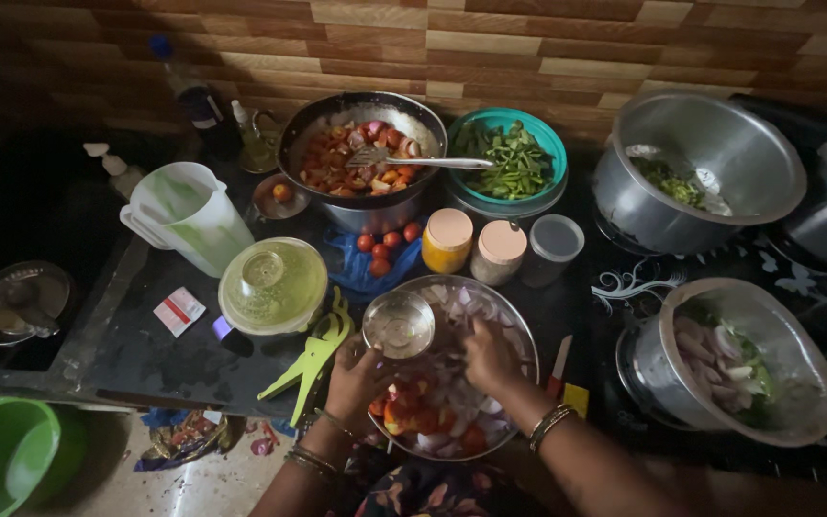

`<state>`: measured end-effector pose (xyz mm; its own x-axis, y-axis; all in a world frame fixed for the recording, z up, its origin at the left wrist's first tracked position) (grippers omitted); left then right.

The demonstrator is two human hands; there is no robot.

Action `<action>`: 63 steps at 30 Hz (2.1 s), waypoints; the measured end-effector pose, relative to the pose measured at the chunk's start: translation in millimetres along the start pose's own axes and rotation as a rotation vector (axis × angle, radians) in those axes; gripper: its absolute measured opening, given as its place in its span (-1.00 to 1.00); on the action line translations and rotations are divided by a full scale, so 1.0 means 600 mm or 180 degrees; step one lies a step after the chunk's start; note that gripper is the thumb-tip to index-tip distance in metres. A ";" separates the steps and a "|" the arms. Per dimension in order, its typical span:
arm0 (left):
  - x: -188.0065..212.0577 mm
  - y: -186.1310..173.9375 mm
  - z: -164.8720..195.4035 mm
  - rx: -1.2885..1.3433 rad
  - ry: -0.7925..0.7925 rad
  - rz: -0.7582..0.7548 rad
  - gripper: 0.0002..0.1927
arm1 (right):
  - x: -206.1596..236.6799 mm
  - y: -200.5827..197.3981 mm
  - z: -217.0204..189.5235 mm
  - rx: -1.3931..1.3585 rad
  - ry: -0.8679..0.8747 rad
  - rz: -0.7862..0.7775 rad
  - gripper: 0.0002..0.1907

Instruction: The person prepares a dish at a kitchen counter. They pour contents from a plastic jar into a pot, add chopped greens and other vegetables from bowls into cooking pots, transfer chopped tomatoes and onions by hand, and use a spatula to add a yellow paste from a jar into a pot.

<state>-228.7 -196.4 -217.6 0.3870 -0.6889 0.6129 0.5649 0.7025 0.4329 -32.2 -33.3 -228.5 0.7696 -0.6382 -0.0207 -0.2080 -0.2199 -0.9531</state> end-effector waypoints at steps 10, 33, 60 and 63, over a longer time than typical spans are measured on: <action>0.022 0.008 0.009 0.0020 -0.0067 0.0098 -0.49 | -0.018 -0.061 -0.002 -0.0806 0.0257 0.0299 -0.56; 0.021 -0.018 -0.001 0.0041 0.0139 -0.0385 -0.51 | -0.018 -0.038 0.057 -0.4318 0.1595 0.0502 -0.63; -0.002 -0.045 -0.028 0.0409 -0.0105 0.0504 -0.46 | -0.196 -0.575 0.567 -0.2736 0.1746 0.1316 -0.71; -0.010 -0.026 -0.043 0.0421 -0.0066 0.0542 -0.46 | -0.202 -0.564 0.586 -0.2095 0.2091 0.0810 -0.68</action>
<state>-221.0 -207.9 -245.0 0.4527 -0.5554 0.6975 0.3915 0.8267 0.4042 157.2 378.1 -10.0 0.2048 -0.9656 0.1604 -0.7728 -0.2601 -0.5790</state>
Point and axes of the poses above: each hand's wrist, its own x-axis away from the middle knuckle, its own y-axis out of the palm, z = x × y, the point moved 3 cm from there along -x, towards the middle knuckle, and after that the axes turned 6 degrees about -y, right-handed, at the moved point
